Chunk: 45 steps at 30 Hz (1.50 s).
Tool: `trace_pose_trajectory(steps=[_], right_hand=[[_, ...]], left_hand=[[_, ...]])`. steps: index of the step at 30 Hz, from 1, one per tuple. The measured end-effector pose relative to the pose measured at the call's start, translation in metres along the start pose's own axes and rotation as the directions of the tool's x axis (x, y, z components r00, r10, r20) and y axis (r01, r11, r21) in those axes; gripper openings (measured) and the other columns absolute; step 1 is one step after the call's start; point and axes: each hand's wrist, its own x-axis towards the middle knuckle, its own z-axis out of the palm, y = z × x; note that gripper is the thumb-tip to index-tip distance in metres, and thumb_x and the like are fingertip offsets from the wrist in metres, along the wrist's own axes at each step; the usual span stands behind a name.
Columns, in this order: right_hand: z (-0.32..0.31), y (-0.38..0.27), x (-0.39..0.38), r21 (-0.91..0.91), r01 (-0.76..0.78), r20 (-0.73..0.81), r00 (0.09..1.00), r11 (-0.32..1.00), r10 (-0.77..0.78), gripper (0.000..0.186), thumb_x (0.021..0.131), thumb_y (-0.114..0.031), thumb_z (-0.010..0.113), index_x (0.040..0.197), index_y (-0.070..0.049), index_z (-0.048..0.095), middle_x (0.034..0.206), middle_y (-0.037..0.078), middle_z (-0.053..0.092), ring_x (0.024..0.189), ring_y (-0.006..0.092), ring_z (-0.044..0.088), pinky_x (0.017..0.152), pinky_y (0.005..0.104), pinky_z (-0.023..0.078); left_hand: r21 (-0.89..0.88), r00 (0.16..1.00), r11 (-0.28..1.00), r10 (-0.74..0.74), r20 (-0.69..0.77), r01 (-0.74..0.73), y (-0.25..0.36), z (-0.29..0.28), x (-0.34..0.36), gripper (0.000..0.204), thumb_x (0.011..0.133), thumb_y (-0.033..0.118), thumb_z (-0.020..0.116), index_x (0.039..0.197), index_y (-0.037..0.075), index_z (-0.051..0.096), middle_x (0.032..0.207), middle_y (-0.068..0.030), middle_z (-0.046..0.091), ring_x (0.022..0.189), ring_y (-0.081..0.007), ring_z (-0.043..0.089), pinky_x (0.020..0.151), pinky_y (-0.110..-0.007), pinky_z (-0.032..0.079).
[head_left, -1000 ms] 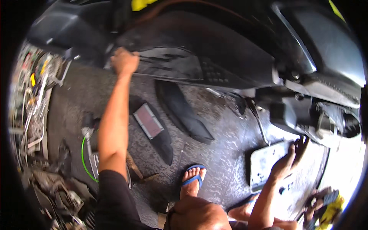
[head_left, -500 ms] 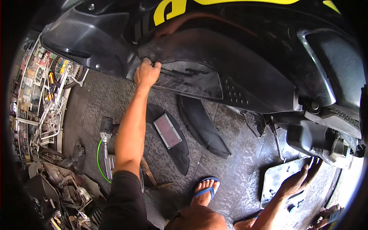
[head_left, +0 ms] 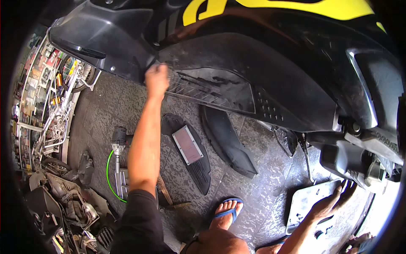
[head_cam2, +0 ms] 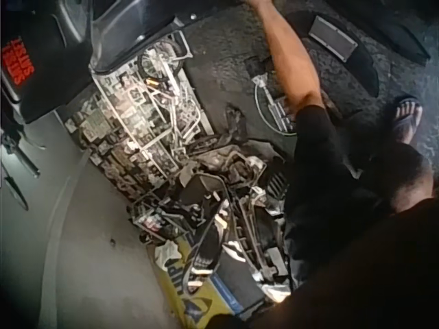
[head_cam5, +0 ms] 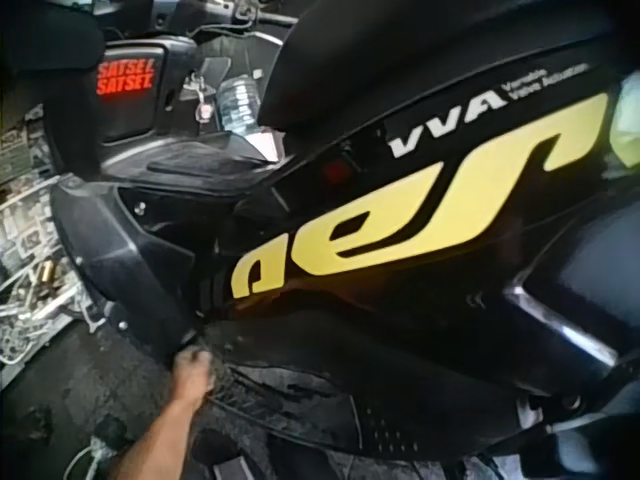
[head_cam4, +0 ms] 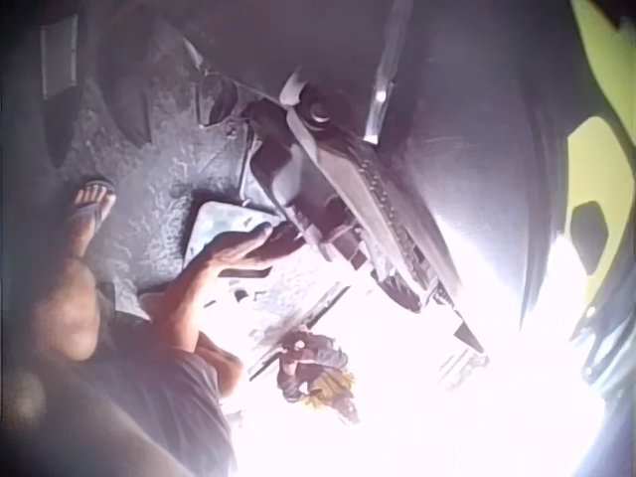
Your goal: The person unscrews bolts from the side of a motorcycle using a t-handle socket wrench, placing the bolts into a metal tray on the floor. After removing all visible bolts, the person detaches a plastic engine cover by hand and inspects the interior components.
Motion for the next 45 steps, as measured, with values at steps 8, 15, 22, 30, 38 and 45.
trace_pose_trajectory(steps=[8, 15, 22, 30, 38, 45], right_hand=[[-0.007, -0.005, 0.01, -0.165, 0.034, 0.073, 0.997, 0.986, -0.022, 0.057, 0.087, 0.001, 0.056, 0.142, 0.0, 0.041, 0.129, 0.018, 0.056, 0.115, 0.024, 0.054, 0.099, 0.0341, 0.042], [-0.032, 0.004, 0.025, 0.032, 0.081, 0.227, 0.97, 0.996, -0.086, 0.068, 0.086, -0.003, 0.06, 0.146, 0.002, 0.029, 0.153, 0.028, 0.021, 0.143, 0.0369, 0.022, 0.116, 0.0416, 0.021], [-0.027, -0.028, 0.02, -0.134, 0.163, 0.33, 0.937, 0.978, -0.111, 0.075, 0.082, -0.008, 0.061, 0.147, 0.005, 0.024, 0.152, 0.035, 0.012, 0.139, 0.0493, 0.022, 0.113, 0.0416, 0.029], [-0.053, -0.03, 0.028, -0.034, -0.039, 0.414, 0.909, 0.999, 0.049, 0.079, 0.076, -0.011, 0.062, 0.144, 0.008, 0.027, 0.152, 0.036, 0.009, 0.137, 0.0514, 0.026, 0.113, 0.0458, 0.03], [-0.069, -0.009, 0.047, 0.267, -0.238, 0.356, 0.925, 0.934, 0.134, 0.069, 0.081, -0.013, 0.05, 0.143, 0.009, 0.029, 0.145, 0.03, 0.038, 0.139, 0.0373, 0.033, 0.114, 0.0378, 0.027], [-0.085, 0.022, 0.074, 0.587, -0.423, 0.478, 0.869, 0.691, 0.126, 0.066, 0.085, -0.015, 0.048, 0.144, 0.008, 0.029, 0.141, 0.026, 0.046, 0.125, 0.0282, 0.05, 0.104, 0.0321, 0.038]], left_hand=[[-0.758, 0.733, -0.082, -0.208, 0.648, 0.647, -0.007, 0.014, -0.193, 0.02, 0.093, 0.024, 0.056, 0.091, 0.004, 0.056, 0.074, -0.0049, 0.05, 0.06, -0.013, 0.047, 0.042, -0.022, 0.039], [0.156, -0.019, 0.259, -0.463, 0.886, 0.953, -0.028, 0.15, -0.432, 0.019, 0.094, 0.029, 0.054, 0.088, 0.011, 0.056, 0.073, -0.0032, 0.056, 0.054, -0.0095, 0.047, 0.045, -0.021, 0.037], [-0.184, -0.091, 0.773, 0.162, 0.982, -0.607, -0.049, 0.309, -0.56, 0.023, 0.094, 0.03, 0.054, 0.095, 0.008, 0.055, 0.093, -0.0169, 0.064, 0.08, -0.0378, 0.061, 0.07, -0.05, 0.047], [-0.285, 0.014, 0.599, 0.444, 0.896, -0.748, 0.03, 0.305, -0.542, 0.05, 0.081, 0.021, 0.07, 0.126, 0.006, 0.055, 0.131, -0.026, 0.047, 0.115, -0.0428, 0.051, 0.096, -0.047, 0.045], [-0.007, 0.547, 0.589, 0.755, 0.362, -0.808, 0.167, 0.232, -0.408, 0.07, 0.071, 0.016, 0.081, 0.127, -0.004, 0.043, 0.118, -0.0209, 0.05, 0.105, -0.0343, 0.05, 0.091, -0.043, 0.041], [0.322, 0.468, 0.342, 0.58, 0.667, -0.883, 0.26, 0.264, -0.383, 0.118, 0.061, 0.048, 0.086, 0.144, -0.005, 0.021, 0.143, -0.0282, 0.035, 0.132, -0.0423, 0.037, 0.109, -0.05, 0.032]])
